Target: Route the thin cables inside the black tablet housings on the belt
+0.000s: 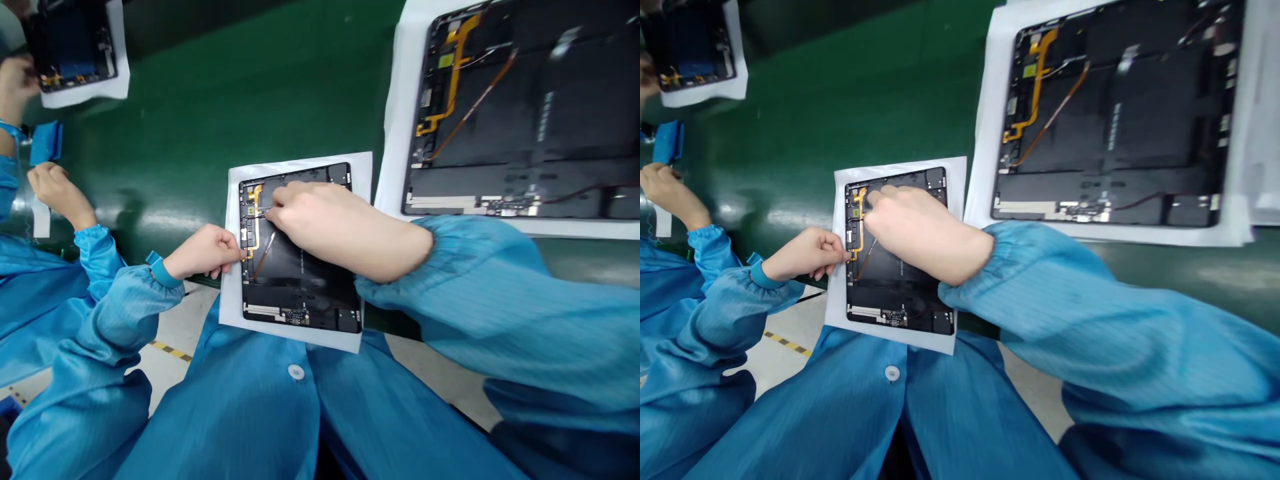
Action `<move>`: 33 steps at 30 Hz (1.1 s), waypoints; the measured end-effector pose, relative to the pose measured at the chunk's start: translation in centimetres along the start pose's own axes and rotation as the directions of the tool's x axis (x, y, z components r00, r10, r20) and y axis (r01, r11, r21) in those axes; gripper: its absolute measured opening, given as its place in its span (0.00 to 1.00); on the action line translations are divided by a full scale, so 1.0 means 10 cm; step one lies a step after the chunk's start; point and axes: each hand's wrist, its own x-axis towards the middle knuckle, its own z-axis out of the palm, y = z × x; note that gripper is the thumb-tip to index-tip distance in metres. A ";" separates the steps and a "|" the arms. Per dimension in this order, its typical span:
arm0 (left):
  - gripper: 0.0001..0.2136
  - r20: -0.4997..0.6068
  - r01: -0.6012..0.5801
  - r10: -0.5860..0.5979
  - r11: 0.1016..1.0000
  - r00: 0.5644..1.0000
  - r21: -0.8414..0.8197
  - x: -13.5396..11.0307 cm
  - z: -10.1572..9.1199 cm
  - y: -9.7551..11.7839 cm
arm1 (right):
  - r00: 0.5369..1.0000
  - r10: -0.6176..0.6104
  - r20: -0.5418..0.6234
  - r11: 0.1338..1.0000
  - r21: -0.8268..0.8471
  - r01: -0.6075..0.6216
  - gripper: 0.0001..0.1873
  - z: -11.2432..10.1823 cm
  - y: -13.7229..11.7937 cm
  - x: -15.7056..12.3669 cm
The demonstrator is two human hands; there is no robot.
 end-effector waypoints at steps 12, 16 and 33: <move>0.15 -0.012 0.004 -0.004 0.999 1.000 0.032 0.05 0.02 0.00 | 1.000 -0.014 -0.013 1.000 -0.020 0.014 0.13 0.06 0.02 0.00; 0.16 0.005 -0.057 0.056 0.997 0.998 0.051 -0.31 -0.01 -0.27 | 1.000 -0.021 -0.005 0.999 -0.038 0.021 0.15 0.06 0.02 0.00; 0.26 -0.461 -0.174 -0.003 0.923 0.887 -0.342 -0.58 0.94 -0.87 | 0.985 0.081 -0.153 0.993 -0.073 -0.093 0.14 0.04 -0.02 0.01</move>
